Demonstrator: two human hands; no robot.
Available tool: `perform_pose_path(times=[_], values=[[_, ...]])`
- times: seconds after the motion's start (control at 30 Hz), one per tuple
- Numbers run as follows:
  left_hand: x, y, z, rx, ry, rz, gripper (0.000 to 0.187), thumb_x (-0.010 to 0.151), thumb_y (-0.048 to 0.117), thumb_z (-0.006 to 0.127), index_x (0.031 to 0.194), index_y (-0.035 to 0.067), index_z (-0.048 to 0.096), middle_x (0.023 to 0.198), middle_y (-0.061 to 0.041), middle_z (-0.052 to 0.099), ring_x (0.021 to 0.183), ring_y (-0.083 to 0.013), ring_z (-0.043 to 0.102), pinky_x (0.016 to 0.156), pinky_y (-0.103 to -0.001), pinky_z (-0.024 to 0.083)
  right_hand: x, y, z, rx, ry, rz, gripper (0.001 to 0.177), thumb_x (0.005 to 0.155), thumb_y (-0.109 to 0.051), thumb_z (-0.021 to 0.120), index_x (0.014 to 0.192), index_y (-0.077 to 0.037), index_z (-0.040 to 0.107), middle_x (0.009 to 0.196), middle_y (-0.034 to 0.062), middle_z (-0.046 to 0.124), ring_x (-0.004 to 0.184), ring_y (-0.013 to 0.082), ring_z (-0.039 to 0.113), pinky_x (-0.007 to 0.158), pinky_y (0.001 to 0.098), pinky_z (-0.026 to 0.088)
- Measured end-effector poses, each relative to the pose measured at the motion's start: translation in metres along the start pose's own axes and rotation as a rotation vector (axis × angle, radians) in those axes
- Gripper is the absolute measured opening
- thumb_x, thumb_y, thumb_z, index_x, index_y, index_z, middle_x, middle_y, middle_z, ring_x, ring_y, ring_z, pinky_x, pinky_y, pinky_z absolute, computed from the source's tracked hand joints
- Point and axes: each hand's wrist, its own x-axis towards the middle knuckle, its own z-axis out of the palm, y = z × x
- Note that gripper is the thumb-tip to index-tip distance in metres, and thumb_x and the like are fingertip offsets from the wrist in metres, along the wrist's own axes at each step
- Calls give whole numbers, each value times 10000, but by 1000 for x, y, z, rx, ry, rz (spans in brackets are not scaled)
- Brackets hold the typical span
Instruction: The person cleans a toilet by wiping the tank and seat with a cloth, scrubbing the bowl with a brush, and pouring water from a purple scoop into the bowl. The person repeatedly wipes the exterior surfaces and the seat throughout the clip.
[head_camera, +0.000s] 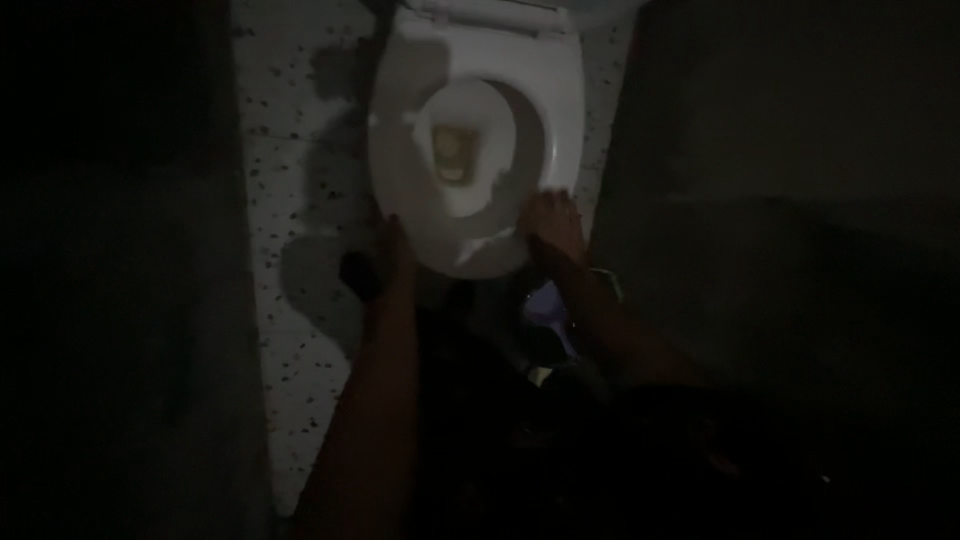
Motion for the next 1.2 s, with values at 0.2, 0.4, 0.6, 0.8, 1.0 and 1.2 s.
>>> perform_pose_path(times=[0.2,0.4,0.6,0.8,1.0,1.2], values=[[-10,14,6,-90,100,0,584,1111,426,328,1572,69,326,1577,-154,412,1340,-335,482,1104,-439,399,132,39,-17,451,596,163,595,1048,-217,529,1602,-87,356,1658,242,247,1489,540,171,1206,576,186],[30,-32,7,-192,145,108,622,1126,426,324,1635,89,201,1635,-148,324,1407,-331,418,1147,-435,352,140,56,13,309,537,49,478,1140,-206,506,1606,-137,423,1678,179,346,1522,506,286,1258,571,241],[50,-38,14,-210,251,461,640,1113,305,416,1643,52,161,1672,-177,248,1478,-336,340,1192,-436,316,-21,-23,76,112,311,-61,553,873,-198,586,1395,-20,619,1490,253,530,1323,528,477,1149,676,287],[49,-38,7,-536,4,297,665,1080,311,407,1637,165,75,1672,-125,190,1466,-335,325,1159,-458,341,-49,-127,42,178,116,-111,266,1047,-200,564,1237,-47,670,1365,193,651,1180,438,588,992,587,436],[52,-9,1,-206,-22,116,593,1096,377,324,1629,145,210,1548,-179,426,1332,-361,513,1060,-499,469,-10,-140,-13,191,307,-483,417,926,-353,613,1204,-44,640,1249,159,654,1127,401,576,988,557,435],[63,-20,-7,-110,-65,165,583,1107,401,323,1611,115,261,1512,-188,474,1291,-356,551,1034,-487,494,-51,-56,-7,161,10,-427,393,1002,-267,576,1323,-40,591,1316,174,629,1217,392,545,1099,548,368]])
